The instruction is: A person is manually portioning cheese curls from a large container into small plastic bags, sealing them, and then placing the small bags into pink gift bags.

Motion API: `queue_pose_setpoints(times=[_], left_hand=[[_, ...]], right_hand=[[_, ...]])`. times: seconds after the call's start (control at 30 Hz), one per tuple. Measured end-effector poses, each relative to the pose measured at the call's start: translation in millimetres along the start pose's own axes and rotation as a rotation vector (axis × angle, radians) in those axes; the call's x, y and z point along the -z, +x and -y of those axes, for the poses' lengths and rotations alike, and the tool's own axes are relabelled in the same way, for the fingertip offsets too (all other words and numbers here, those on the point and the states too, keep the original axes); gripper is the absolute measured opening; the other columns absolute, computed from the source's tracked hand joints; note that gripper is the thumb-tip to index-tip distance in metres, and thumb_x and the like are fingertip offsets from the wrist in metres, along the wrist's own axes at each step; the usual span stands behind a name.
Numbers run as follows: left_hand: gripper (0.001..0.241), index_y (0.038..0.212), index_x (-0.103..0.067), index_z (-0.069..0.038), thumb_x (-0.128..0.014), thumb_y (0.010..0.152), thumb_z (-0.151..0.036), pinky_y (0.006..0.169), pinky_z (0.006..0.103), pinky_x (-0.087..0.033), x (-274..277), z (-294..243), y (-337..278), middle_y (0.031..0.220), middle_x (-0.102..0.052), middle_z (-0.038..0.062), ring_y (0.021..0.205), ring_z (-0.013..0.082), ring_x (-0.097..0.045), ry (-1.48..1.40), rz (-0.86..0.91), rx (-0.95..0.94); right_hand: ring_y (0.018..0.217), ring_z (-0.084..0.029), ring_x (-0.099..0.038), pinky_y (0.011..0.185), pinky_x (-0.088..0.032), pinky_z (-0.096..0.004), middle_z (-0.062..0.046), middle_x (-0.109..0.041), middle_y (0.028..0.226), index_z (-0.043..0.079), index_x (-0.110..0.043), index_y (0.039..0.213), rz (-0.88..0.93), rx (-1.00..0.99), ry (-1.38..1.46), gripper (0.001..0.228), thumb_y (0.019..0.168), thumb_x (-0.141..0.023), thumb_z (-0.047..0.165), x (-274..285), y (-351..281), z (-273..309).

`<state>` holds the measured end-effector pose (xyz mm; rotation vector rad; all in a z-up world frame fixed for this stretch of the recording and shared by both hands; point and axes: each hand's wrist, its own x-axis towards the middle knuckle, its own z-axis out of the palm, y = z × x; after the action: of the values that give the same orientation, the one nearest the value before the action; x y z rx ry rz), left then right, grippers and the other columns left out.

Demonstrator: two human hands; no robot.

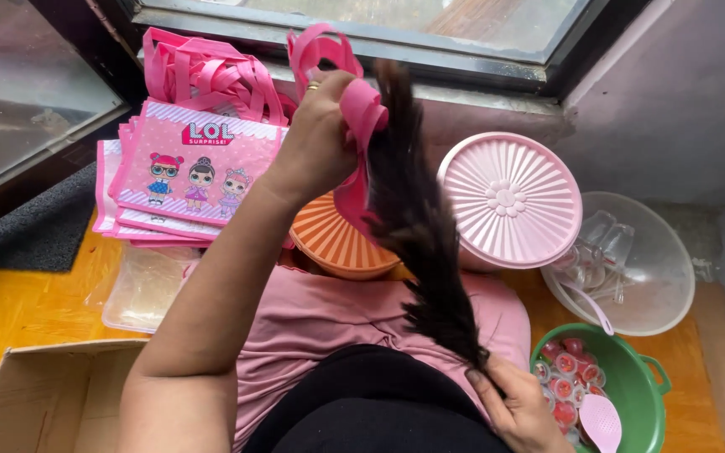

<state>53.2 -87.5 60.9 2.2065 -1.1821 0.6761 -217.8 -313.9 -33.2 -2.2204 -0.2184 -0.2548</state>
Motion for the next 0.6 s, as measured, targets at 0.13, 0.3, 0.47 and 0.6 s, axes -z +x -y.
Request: queue_pose_setpoints(times=[0.13,0.3,0.47,0.6], left_hand=[[0.012,0.075,-0.061,-0.001,-0.051,0.073,0.004,0.098,0.0491,-0.029,-2.0,-21.7,-17.4,0.118,-0.035,0.019,0.113,0.0390,-0.033,-0.155,-0.392,0.071],[0.025,0.096,-0.060,-0.014,-0.046,0.079,-0.003,0.111,0.0531,-0.008,-17.1,-50.2,-40.8,0.139,-0.018,0.014,0.133,0.0384,-0.002,-0.353,-0.449,0.441],[0.101,0.130,0.021,-0.005,-0.039,0.074,-0.063,0.108,0.0440,0.013,-32.7,-85.0,-64.2,0.137,0.029,0.014,0.131,0.0257,0.024,-0.563,-0.337,0.630],[0.016,0.058,-0.050,-0.010,-0.049,0.074,-0.011,0.054,0.0419,-0.034,-83.6,-66.1,-101.4,0.066,-0.055,0.009,0.063,0.0302,-0.053,-0.077,-0.232,0.086]], right_hand=[[0.079,-0.013,-0.064,0.072,-0.046,-0.023,-0.003,-0.068,0.090,0.009,-0.061,0.099,0.061,-0.356,-0.113,0.026,0.078,-0.052,0.020,8.4,19.5,-14.5],[0.069,-0.020,-0.061,0.067,-0.043,-0.028,-0.004,-0.067,0.076,0.012,-0.058,0.090,0.151,-0.599,-0.231,0.023,0.080,-0.048,0.030,5.3,41.0,-14.3],[0.085,-0.017,-0.061,0.075,-0.044,-0.026,-0.005,-0.064,0.097,0.007,-0.056,0.105,0.061,-0.132,-0.148,0.030,0.079,-0.050,0.020,9.7,57.1,29.1],[0.083,-0.015,-0.064,0.078,-0.048,-0.024,-0.007,-0.064,0.095,0.000,-0.053,0.105,0.060,0.195,-0.080,0.031,0.077,-0.054,0.011,21.9,55.9,54.9]])
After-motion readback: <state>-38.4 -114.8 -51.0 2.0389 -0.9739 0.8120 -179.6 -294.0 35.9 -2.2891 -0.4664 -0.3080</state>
